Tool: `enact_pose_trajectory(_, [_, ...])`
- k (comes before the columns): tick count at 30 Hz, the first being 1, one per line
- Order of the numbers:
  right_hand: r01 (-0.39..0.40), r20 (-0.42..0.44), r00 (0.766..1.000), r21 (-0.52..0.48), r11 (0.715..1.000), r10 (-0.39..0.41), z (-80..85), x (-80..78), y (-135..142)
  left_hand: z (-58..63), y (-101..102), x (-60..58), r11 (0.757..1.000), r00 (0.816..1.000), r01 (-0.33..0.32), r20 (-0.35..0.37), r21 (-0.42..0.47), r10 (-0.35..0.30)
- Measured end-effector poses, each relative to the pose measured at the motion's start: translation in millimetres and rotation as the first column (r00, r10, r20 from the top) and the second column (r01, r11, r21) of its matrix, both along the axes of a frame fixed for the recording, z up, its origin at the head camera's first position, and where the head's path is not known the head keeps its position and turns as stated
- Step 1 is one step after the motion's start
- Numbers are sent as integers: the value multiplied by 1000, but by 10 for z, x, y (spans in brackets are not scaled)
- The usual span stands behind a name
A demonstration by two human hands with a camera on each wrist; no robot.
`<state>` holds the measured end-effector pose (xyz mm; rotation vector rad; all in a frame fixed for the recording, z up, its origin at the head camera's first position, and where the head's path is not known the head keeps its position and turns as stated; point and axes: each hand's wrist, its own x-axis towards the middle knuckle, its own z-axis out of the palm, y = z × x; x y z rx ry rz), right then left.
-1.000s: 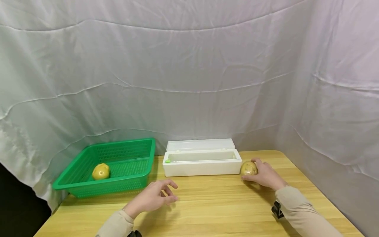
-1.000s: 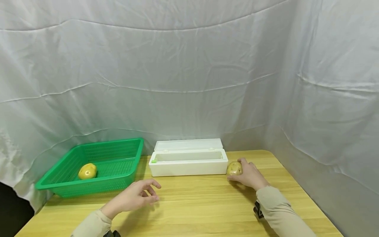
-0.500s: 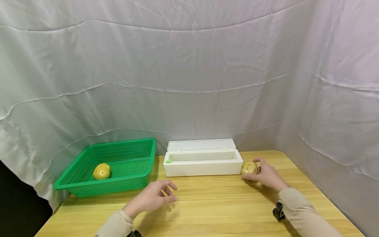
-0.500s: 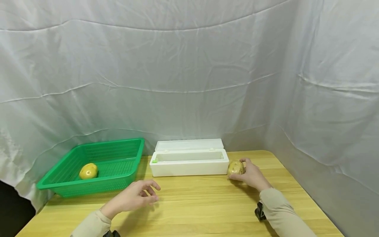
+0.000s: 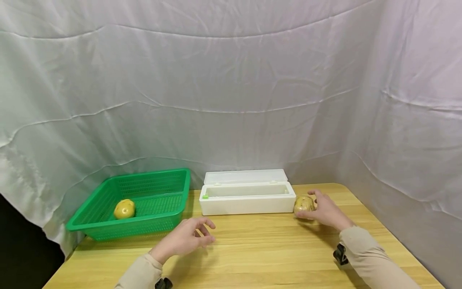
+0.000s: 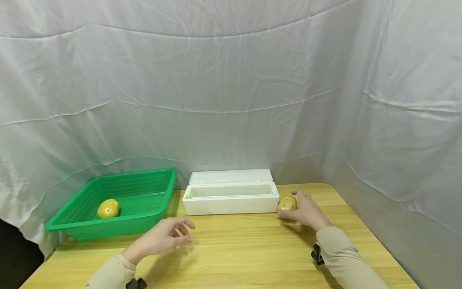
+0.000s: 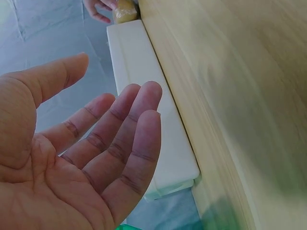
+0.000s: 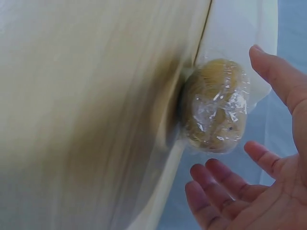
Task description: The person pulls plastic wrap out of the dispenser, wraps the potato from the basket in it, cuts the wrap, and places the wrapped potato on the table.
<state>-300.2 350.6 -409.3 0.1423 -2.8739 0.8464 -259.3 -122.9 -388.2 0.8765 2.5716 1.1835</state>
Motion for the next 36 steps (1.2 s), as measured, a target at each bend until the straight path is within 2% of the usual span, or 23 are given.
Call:
enact_pose_trajectory(5, [8, 10, 1000, 19, 1000, -8, 58, 8, 3, 38, -17, -43, 1000, 1000, -17, -23, -25, 17])
enact_pose_trajectory(10, [-2, -5, 1000, 37, 999, 2, 99, 3, 4, 94, -9, -101, 998, 996, -64, -59, -23, 63])
enact_pose_trajectory(16, [-10, -36, 999, 54, 998, 12, 177, 7, 0, 165, 26, -177, 989, 979, -149, -146, -20, 144])
enact_pose_trajectory(22, [-21, -62, 998, 50, 999, 24, 257, -4, -25, 256, 79, -294, 968, 945, -247, -230, -30, 234])
enact_pose_trajectory(27, [-43, -93, 995, 43, 998, 47, 342, -30, -57, 338, 163, -452, 948, 904, -315, -321, -55, 281])
enact_pose_trajectory(32, [-65, -93, 993, 25, 998, 67, 404, -75, -85, 411, 265, -638, 917, 861, -383, -405, -116, 308])
enact_pose_trajectory(36, [-72, -102, 992, 18, 997, 74, 418, -114, -102, 438, 345, -776, 888, 842, -424, -438, -179, 314])
